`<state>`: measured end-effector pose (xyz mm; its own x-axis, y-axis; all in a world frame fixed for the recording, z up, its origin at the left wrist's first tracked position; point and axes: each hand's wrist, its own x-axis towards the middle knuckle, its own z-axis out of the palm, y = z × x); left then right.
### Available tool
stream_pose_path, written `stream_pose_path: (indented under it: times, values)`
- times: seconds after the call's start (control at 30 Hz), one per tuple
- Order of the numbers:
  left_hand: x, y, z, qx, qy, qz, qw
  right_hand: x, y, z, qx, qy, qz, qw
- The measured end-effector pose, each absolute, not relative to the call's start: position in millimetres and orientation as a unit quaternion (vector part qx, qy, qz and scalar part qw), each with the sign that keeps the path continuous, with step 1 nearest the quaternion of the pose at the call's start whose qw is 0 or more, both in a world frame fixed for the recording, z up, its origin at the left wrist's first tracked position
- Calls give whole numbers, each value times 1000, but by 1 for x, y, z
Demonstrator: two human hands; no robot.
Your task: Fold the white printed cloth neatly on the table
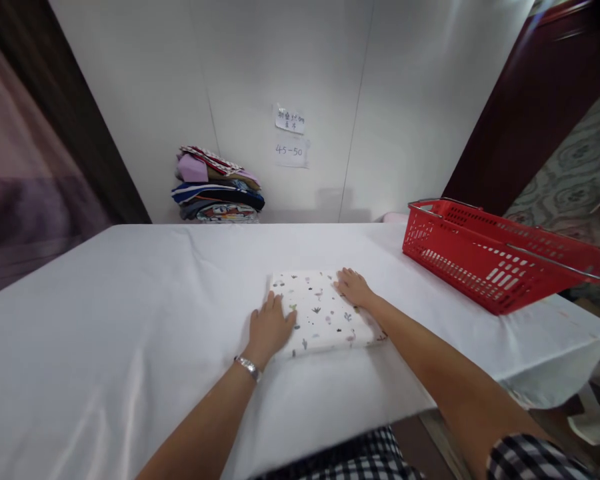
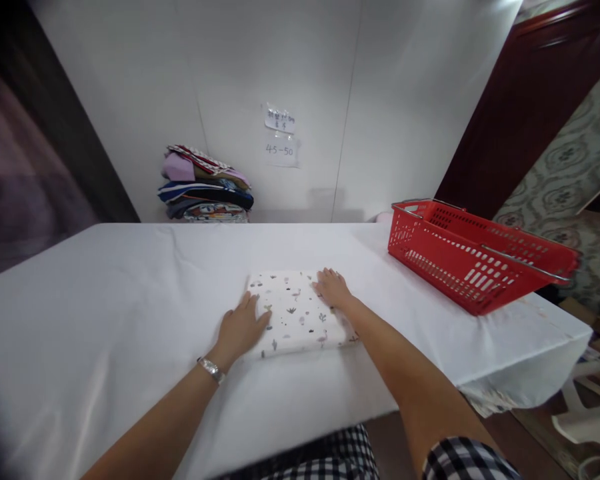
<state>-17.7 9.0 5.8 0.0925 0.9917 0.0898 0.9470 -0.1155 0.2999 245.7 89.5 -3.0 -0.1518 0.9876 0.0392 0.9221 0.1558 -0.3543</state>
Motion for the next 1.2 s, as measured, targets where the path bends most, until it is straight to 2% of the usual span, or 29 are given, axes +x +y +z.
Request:
stream_pose_path:
  times: [0.17, 0.5, 0.67, 0.77, 0.93, 1.03, 1.1, 1.2]
  values:
    - [-17, 7, 8, 733, 660, 142, 86, 264, 61, -2, -696, -650, 210, 221]
    - [-29, 9, 2, 708, 659, 214, 134, 279, -34, -15, -694, -513, 324, 388]
    - [-36, 6, 4, 658, 672, 293, 170, 284, -35, -23, -656, -487, 358, 452]
    - [-30, -3, 2, 630, 679, 317, 204, 298, -14, -17, -650, -483, 331, 484]
    - [-11, -28, -6, 628, 631, 364, 273, 317, 16, 0, -714, -521, 160, 439]
    - [-10, -35, -8, 612, 640, 371, 280, 298, 13, 7, -668, -626, 87, 393]
    - [-13, -35, -10, 608, 644, 371, 278, 271, 1, 7, -615, -698, 70, 359]
    - [-19, -29, -12, 626, 634, 382, 245, 224, -27, 2, -540, -780, 108, 297]
